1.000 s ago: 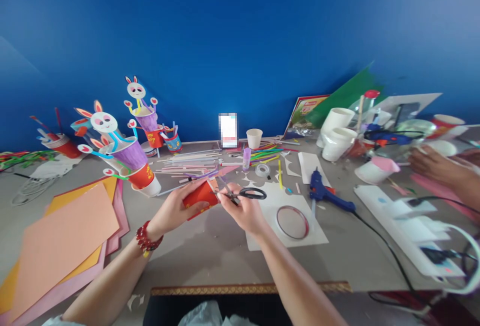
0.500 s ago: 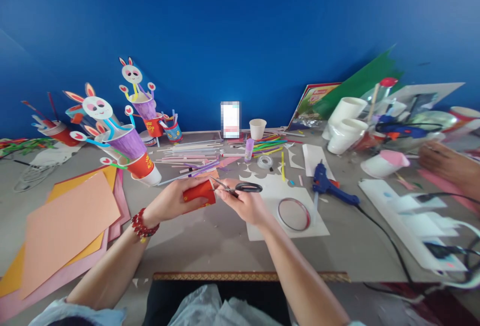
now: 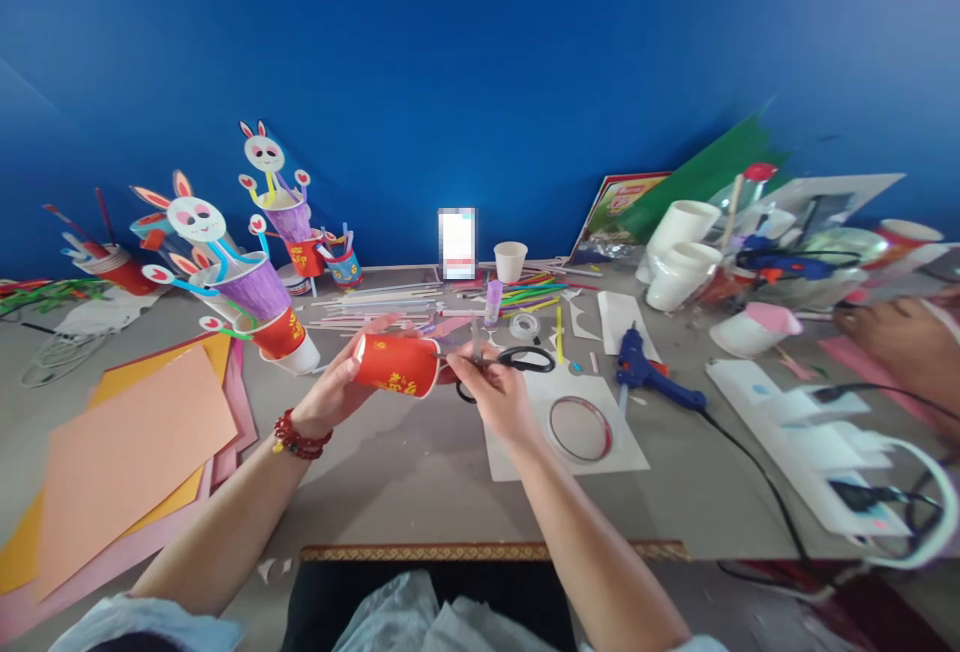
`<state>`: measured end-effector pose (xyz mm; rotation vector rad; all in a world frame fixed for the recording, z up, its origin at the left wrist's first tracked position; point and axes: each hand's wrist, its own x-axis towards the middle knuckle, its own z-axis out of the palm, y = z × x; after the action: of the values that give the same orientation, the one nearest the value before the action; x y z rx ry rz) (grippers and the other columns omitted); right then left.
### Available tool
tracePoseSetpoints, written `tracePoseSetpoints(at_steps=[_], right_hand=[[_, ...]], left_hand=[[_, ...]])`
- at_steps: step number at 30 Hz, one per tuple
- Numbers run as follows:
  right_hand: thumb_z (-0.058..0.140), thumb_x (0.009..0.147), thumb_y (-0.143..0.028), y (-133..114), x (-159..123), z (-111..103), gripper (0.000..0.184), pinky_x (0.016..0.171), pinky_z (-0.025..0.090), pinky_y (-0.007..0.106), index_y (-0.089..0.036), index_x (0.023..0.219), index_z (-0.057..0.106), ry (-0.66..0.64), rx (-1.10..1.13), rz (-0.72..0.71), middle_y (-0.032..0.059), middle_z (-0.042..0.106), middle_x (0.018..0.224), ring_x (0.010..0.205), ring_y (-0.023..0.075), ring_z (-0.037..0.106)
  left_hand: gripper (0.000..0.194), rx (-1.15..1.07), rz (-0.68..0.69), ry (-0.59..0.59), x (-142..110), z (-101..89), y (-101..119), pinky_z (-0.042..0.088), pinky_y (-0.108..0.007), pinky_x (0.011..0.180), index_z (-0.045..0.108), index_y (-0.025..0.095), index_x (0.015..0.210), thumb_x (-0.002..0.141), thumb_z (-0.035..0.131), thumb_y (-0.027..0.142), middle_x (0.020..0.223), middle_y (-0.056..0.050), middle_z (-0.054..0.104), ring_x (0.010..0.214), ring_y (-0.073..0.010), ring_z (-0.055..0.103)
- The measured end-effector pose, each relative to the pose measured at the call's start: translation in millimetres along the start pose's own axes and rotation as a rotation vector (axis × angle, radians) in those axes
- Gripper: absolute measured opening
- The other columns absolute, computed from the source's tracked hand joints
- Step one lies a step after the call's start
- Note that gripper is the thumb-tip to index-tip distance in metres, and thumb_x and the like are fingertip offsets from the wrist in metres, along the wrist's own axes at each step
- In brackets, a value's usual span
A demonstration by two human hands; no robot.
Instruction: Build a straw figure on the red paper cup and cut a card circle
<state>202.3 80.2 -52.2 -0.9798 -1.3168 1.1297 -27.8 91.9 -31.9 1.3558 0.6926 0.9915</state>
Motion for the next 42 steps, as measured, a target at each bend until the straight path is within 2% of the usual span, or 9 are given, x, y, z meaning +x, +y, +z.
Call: tracePoseSetpoints(at_steps=[3, 7, 12, 20, 23, 26, 35, 39, 42], right_hand=[[0.065, 0.089, -0.044, 0.2, -0.9, -4.6, 0.024, 0.072, 0.05, 0.031, -0.022, 0.08, 0.071, -0.014, -0.043, -0.049, 0.0036, 0.068, 0.086, 0.082, 0.0217, 0.064], [0.058, 0.094, -0.035, -10.1, -1.1, -13.5, 0.019, 0.078, 0.051, 0.034, -0.024, 0.092, 0.073, -0.26, -0.19, -0.173, 0.0058, 0.072, 0.099, 0.092, 0.0241, 0.066], [0.053, 0.097, -0.029, -21.2, 2.1, -14.3, 0.02, 0.083, 0.051, 0.037, -0.025, 0.099, 0.073, -0.485, -0.275, -0.308, 0.0061, 0.073, 0.103, 0.092, 0.024, 0.067], [0.057, 0.094, -0.031, -16.4, -2.5, 1.6, 0.022, 0.091, 0.046, 0.037, -0.022, 0.076, 0.064, -0.131, -0.229, -0.243, 0.0072, 0.065, 0.107, 0.103, 0.0246, 0.061], [0.06, 0.092, -0.032, -3.8, -5.5, 14.3, 0.026, 0.085, 0.045, 0.032, -0.021, 0.069, 0.056, -0.01, -0.081, -0.141, 0.0045, 0.063, 0.1, 0.097, 0.0218, 0.06], [0.06, 0.091, -0.033, 6.2, -6.8, 22.7, 0.026, 0.08, 0.046, 0.03, -0.021, 0.069, 0.054, 0.041, 0.066, -0.073, 0.0032, 0.062, 0.093, 0.089, 0.0197, 0.059], [0.06, 0.091, -0.029, -4.9, -11.1, 21.4, 0.018, 0.086, 0.047, 0.034, -0.022, 0.075, 0.062, 0.038, -0.139, -0.247, 0.0058, 0.065, 0.094, 0.095, 0.0233, 0.061], [0.058, 0.092, -0.034, 2.2, -9.8, 25.3, 0.023, 0.08, 0.05, 0.032, -0.021, 0.072, 0.059, 0.078, 0.039, -0.09, 0.0046, 0.066, 0.091, 0.09, 0.0218, 0.064], [0.057, 0.093, -0.032, 0.8, -10.9, 23.1, 0.021, 0.082, 0.05, 0.035, -0.021, 0.075, 0.061, 0.09, -0.121, -0.203, 0.0054, 0.066, 0.092, 0.092, 0.0231, 0.064]], left_hand=[[0.078, -0.014, -0.014, 0.004, 1.0, 1.5, -2.4, 0.051, -0.05, 0.097, 0.053, 0.022, 0.135, 0.075, 0.063, 0.07, 0.143, -0.018, 0.054, 0.128, -0.0381, 0.055], [0.065, -0.129, -0.116, -0.022, 0.6, -1.2, -1.4, 0.055, -0.051, 0.089, 0.067, 0.017, 0.109, 0.086, 0.041, 0.073, 0.132, -0.02, 0.062, 0.113, -0.0371, 0.065], [0.072, -0.126, -0.288, -0.29, -2.9, -3.5, -4.4, 0.058, -0.046, 0.078, 0.053, 0.026, 0.132, 0.071, 0.073, 0.058, 0.131, -0.015, 0.063, 0.106, -0.0351, 0.068], [0.032, 0.309, 0.195, -0.002, -3.6, 18.0, -20.9, 0.053, -0.04, 0.091, 0.058, 0.02, 0.111, 0.084, 0.071, 0.033, 0.134, -0.016, 0.054, 0.116, -0.0281, 0.059], [0.007, 0.601, 0.45, 0.096, -2.6, 23.4, -24.9, 0.048, -0.048, 0.099, 0.057, 0.02, 0.095, 0.092, 0.06, 0.024, 0.129, -0.015, 0.058, 0.122, -0.0288, 0.054], [0.009, 0.891, 0.651, 0.158, -1.3, 24.8, -25.8, 0.042, -0.055, 0.104, 0.055, 0.021, 0.086, 0.09, 0.06, 0.014, 0.126, -0.012, 0.061, 0.128, -0.03, 0.049], [0.015, 1.155, 0.783, 0.206, -0.2, 26.4, -27.7, 0.049, -0.052, 0.098, 0.064, 0.02, 0.096, 0.087, 0.062, 0.009, 0.128, -0.013, 0.058, 0.124, -0.0295, 0.052], [0.02, 1.38, 0.83, 0.282, -1.2, 26.8, -29.1, 0.039, -0.059, 0.108, 0.066, 0.024, 0.099, 0.086, 0.064, 0.01, 0.131, -0.01, 0.058, 0.126, -0.0297, 0.052], [0.015, 1.341, 0.743, 0.267, -2.6, 27.7, -27.8, 0.03, -0.062, 0.112, 0.066, 0.025, 0.102, 0.087, 0.064, 0.021, 0.128, -0.01, 0.06, 0.127, -0.0303, 0.051]])
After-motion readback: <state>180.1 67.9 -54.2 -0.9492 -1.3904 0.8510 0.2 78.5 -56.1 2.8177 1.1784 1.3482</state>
